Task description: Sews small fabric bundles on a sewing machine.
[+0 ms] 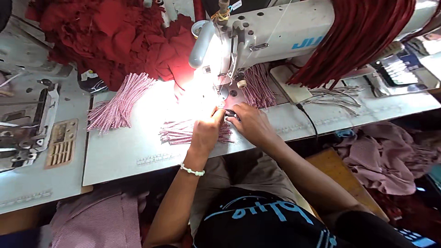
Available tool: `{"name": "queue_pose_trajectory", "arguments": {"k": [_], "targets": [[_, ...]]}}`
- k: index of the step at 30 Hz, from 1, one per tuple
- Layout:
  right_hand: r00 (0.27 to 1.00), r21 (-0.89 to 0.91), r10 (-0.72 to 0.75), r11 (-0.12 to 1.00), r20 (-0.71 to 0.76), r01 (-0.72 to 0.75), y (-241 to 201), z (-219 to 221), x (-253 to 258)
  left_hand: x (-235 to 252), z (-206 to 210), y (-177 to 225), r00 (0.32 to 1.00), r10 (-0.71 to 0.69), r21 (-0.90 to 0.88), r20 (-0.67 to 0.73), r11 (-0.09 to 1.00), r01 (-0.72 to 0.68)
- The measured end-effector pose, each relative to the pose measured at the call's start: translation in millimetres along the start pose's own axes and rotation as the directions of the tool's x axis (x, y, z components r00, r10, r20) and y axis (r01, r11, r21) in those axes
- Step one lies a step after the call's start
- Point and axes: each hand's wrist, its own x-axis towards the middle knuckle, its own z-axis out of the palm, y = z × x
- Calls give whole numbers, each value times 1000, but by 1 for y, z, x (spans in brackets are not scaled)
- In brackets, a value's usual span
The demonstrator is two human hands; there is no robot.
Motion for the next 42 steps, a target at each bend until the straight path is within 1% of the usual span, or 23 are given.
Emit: {"name": "queue_pose_trajectory", "arguments": {"k": [2, 3, 5, 7, 8, 9, 10, 11, 12, 13, 15, 18, 24, 26, 29, 33, 35, 36, 37, 38, 39, 40, 42], "targets": [[1000, 19, 7, 1000, 0, -7, 2, 4, 7, 1, 1, 0, 1000, -27, -6, -2, 1000, 27], [1000, 40, 18, 999, -4, -18, 5, 5, 11, 3, 1, 0, 998, -66, -31, 8, 997, 66], [995, 136, 94, 986, 26, -96, 10, 5, 21, 11, -4, 0, 974, -212, -118, 85, 968, 221], [969, 268, 231, 932, 84, -245, 16, 6, 36, 21, -5, -8, 906, -368, -169, 208, 899, 404], [942, 327, 308, 884, 132, -335, 20, 8, 48, 25, -4, -12, 857, -439, -164, 271, 856, 490], [907, 408, 374, 810, 194, -421, 23, 10, 59, 28, -1, -17, 813, -494, -152, 309, 818, 555], [885, 520, 414, 719, 214, -461, 25, 15, 68, 29, 3, -21, 785, -531, -150, 320, 789, 595], [870, 645, 440, 603, 223, -470, 27, 21, 76, 29, 8, -24, 777, -551, -155, 306, 776, 611], [859, 733, 460, 501, 224, -460, 29, 28, 82, 29, 14, -26, 786, -553, -165, 275, 778, 606], [851, 779, 474, 437, 226, -450, 30, 33, 88, 29, 18, -28, 801, -548, -177, 243, 786, 592], [849, 820, 474, 375, 232, -433, 32, 41, 92, 29, 22, -29, 817, -540, -215, 204, 790, 575], [842, 826, 475, 346, 255, -445, 34, 44, 92, 26, 25, -31, 800, -564, -269, 206, 753, 600], [833, 837, 491, 318, 255, -444, 32, 45, 93, 27, 25, -34, 812, -552, -320, 191, 747, 583], [836, 840, 484, 316, 257, -441, 32, 45, 93, 30, 27, -34, 817, -552, -302, 165, 760, 575], [831, 831, 496, 330, 251, -448, 28, 44, 94, 55, 34, -41, 789, -608, -263, 91, 749, 607], [826, 830, 504, 328, 251, -451, 27, 43, 94, 58, 36, -44, 819, -571, -286, 58, 776, 562], [834, 835, 496, 331, 242, -439, 27, 43, 94, 53, 52, -53, 839, -544, -313, -25, 801, 511], [841, 840, 487, 334, 234, -427, 28, 44, 93, 48, 69, -61, 844, -523, -320, -118, 825, 467], [845, 843, 483, 336, 229, -420, 28, 44, 93, 46, 76, -64, 838, -522, -329, -160, 829, 453], [845, 843, 485, 337, 226, -419, 27, 43, 93, 46, 68, -59, 831, -544, -331, -117, 810, 484], [842, 839, 487, 339, 231, -426, 27, 43, 93, 45, 48, -46, 812, -583, -352, 16, 757, 550], [840, 839, 490, 336, 232, -428, 27, 43, 93, 38, 35, -38, 807, -580, -349, 114, 737, 579], [850, 841, 477, 347, 223, -415, 29, 44, 93, 28, 30, -35, 809, -565, -332, 161, 741, 583]]}}
